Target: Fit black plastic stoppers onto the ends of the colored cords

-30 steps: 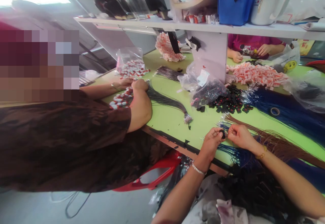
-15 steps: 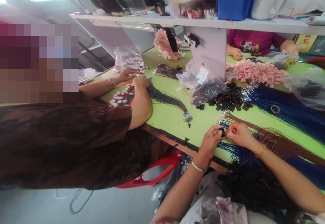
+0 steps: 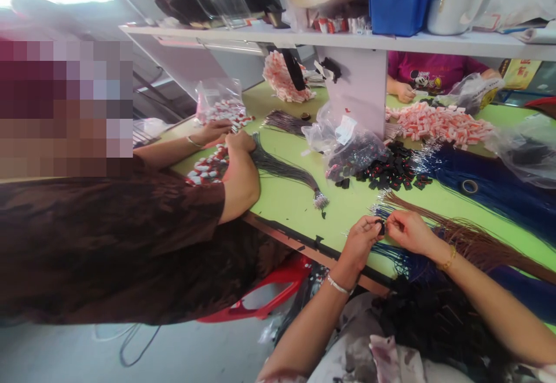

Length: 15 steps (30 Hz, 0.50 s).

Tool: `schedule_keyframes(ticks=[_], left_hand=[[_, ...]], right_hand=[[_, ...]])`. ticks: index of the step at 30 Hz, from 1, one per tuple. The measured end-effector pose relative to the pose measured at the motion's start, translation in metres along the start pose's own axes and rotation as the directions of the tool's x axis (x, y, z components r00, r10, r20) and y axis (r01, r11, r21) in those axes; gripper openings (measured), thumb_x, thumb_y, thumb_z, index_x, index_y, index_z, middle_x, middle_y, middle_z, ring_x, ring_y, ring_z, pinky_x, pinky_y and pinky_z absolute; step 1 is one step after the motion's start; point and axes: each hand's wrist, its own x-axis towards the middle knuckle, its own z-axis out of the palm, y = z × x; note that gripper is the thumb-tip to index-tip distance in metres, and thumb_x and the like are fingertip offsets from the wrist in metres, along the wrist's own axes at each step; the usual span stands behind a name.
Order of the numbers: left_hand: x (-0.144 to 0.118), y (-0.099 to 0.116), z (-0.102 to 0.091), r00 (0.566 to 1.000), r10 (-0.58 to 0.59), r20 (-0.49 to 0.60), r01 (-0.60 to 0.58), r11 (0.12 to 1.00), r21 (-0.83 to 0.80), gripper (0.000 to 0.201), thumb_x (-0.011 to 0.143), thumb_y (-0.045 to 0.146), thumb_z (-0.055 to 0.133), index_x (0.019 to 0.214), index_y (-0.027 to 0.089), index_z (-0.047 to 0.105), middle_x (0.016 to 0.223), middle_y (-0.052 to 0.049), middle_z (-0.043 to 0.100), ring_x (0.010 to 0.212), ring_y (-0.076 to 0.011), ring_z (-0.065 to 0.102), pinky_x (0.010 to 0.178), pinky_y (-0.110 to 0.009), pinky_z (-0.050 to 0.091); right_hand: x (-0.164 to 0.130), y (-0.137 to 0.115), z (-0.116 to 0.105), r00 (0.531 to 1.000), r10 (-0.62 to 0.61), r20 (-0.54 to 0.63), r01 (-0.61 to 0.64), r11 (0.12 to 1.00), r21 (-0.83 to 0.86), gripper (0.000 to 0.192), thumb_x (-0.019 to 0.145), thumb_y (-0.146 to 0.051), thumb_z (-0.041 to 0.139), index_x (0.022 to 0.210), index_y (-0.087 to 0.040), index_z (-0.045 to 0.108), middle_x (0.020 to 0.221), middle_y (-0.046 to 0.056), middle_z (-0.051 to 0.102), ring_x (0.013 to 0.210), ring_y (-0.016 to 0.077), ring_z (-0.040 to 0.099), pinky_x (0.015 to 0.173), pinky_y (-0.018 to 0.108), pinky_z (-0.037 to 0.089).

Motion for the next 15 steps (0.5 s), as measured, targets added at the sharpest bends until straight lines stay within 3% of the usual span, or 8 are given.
schedule_keyframes(ticks=[8, 10, 12, 13, 15], left_hand=[[0.003, -0.005, 0.001, 0.998, 0.057, -0.018, -0.056, 0.995, 0.08, 0.029, 0.061, 0.026, 0.078, 0.083, 0.014, 0.063, 0.073, -0.001, 0.063, 0.065, -0.0104, 0.058, 0.066, -0.025, 0.048], [-0.004, -0.004, 0.005, 0.986, 0.161, -0.033, -0.153, 0.974, 0.169, 0.024, 0.067, 0.026, 0.074, 0.085, 0.015, 0.063, 0.075, -0.002, 0.064, 0.067, -0.0117, 0.059, 0.066, -0.026, 0.048], [-0.019, -0.003, 0.013, 0.932, 0.361, -0.005, -0.337, 0.876, 0.345, 0.017, 0.074, 0.025, 0.067, 0.088, 0.017, 0.063, 0.08, -0.004, 0.065, 0.073, -0.0136, 0.06, 0.07, -0.028, 0.049], [-0.029, -0.004, 0.019, 0.885, 0.46, 0.069, -0.44, 0.779, 0.446, 0.015, 0.078, 0.024, 0.063, 0.092, 0.017, 0.064, 0.085, -0.005, 0.067, 0.078, -0.0147, 0.061, 0.074, -0.029, 0.05], [-0.051, -0.008, 0.032, 0.745, 0.563, 0.357, -0.655, 0.514, 0.554, 0.015, 0.082, 0.02, 0.057, 0.095, 0.018, 0.065, 0.091, -0.007, 0.068, 0.087, -0.0162, 0.062, 0.081, -0.031, 0.05]], right_hand=[[-0.001, -0.002, 0.001, 0.998, 0.056, 0.005, -0.056, 0.998, -0.017, 0.014, 0.077, -0.018, 0.053, 0.063, -0.017, 0.053, 0.056, -0.002, 0.052, 0.05, 0.0092, 0.039, 0.05, 0.021, 0.025], [0.002, 0.001, -0.007, 0.997, 0.061, 0.038, -0.062, 0.998, 0.025, 0.016, 0.082, -0.022, 0.05, 0.068, -0.016, 0.057, 0.058, -0.001, 0.054, 0.051, 0.0095, 0.041, 0.05, 0.021, 0.027], [0.006, 0.004, -0.017, 0.994, 0.08, 0.08, -0.087, 0.992, 0.087, 0.023, 0.086, -0.028, 0.046, 0.073, -0.016, 0.059, 0.061, -0.001, 0.056, 0.053, 0.0099, 0.043, 0.051, 0.021, 0.029], [0.009, 0.005, -0.021, 0.99, 0.089, 0.11, -0.101, 0.99, 0.103, 0.025, 0.087, -0.031, 0.045, 0.074, -0.015, 0.059, 0.063, -0.001, 0.057, 0.055, 0.0101, 0.044, 0.052, 0.021, 0.031], [0.014, 0.001, -0.023, 0.973, 0.101, 0.21, -0.118, 0.99, 0.071, 0.024, 0.086, -0.032, 0.048, 0.074, -0.015, 0.06, 0.065, 0.0, 0.059, 0.057, 0.0106, 0.046, 0.053, 0.021, 0.032]])
